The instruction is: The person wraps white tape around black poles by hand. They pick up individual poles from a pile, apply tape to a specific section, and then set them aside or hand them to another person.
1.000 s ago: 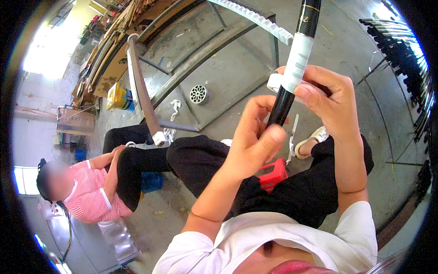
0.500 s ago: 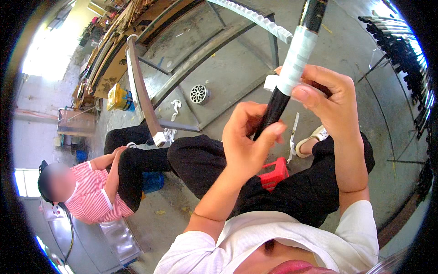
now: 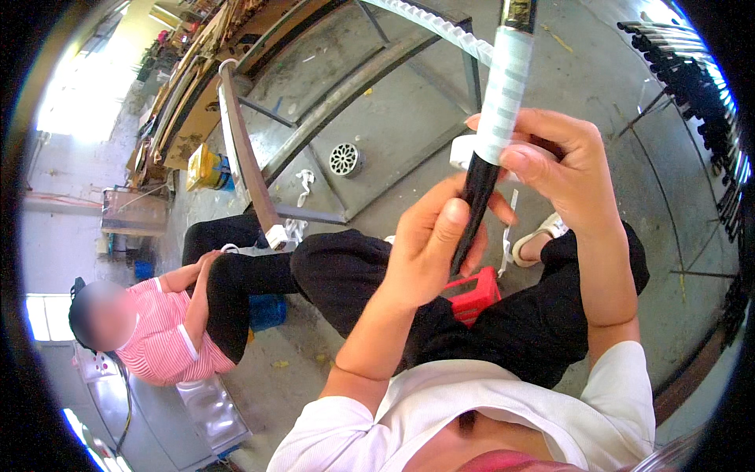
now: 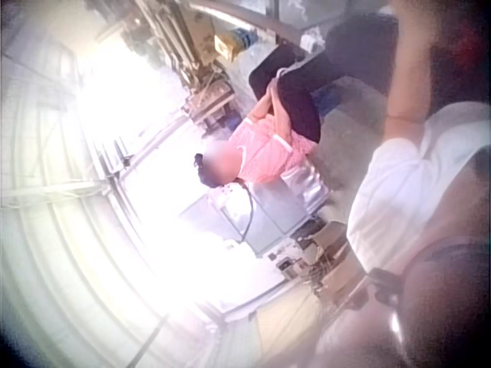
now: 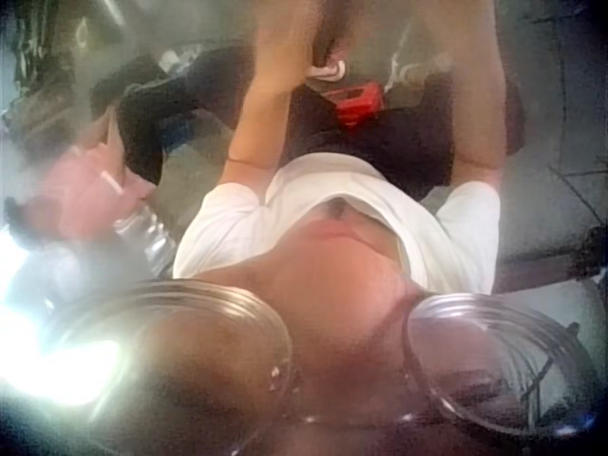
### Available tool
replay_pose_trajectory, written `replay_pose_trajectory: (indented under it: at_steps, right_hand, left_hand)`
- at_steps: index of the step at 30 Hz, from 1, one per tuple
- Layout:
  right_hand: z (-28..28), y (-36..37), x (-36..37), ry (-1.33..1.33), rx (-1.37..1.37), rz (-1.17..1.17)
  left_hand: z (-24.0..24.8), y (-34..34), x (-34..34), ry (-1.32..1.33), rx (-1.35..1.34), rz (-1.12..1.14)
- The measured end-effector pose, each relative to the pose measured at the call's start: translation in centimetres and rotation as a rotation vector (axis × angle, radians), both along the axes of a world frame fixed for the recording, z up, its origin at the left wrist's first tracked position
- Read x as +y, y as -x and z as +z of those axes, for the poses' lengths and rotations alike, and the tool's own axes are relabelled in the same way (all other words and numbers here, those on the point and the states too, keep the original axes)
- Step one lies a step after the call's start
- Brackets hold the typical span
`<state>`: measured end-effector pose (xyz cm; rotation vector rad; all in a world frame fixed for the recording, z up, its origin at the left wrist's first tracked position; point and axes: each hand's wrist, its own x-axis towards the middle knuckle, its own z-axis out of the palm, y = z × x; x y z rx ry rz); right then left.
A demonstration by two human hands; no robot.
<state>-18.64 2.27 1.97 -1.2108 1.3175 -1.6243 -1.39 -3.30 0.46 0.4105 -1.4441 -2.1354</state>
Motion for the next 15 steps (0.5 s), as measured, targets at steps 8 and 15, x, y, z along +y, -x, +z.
replay_pose_trajectory:
  at_steps: [8, 15]
  right_hand:
    - [0.2, 0.1, 0.1, -0.065, 0.131, 0.002]
    - [0.4, -0.6, 0.3, -0.027, 0.179, 0.057]
  left_hand:
    - [0.4, 0.6, 0.8, 0.144, -0.140, 0.212]
    - [-1.4, 0.8, 1.3, 0.507, -0.188, 0.495]
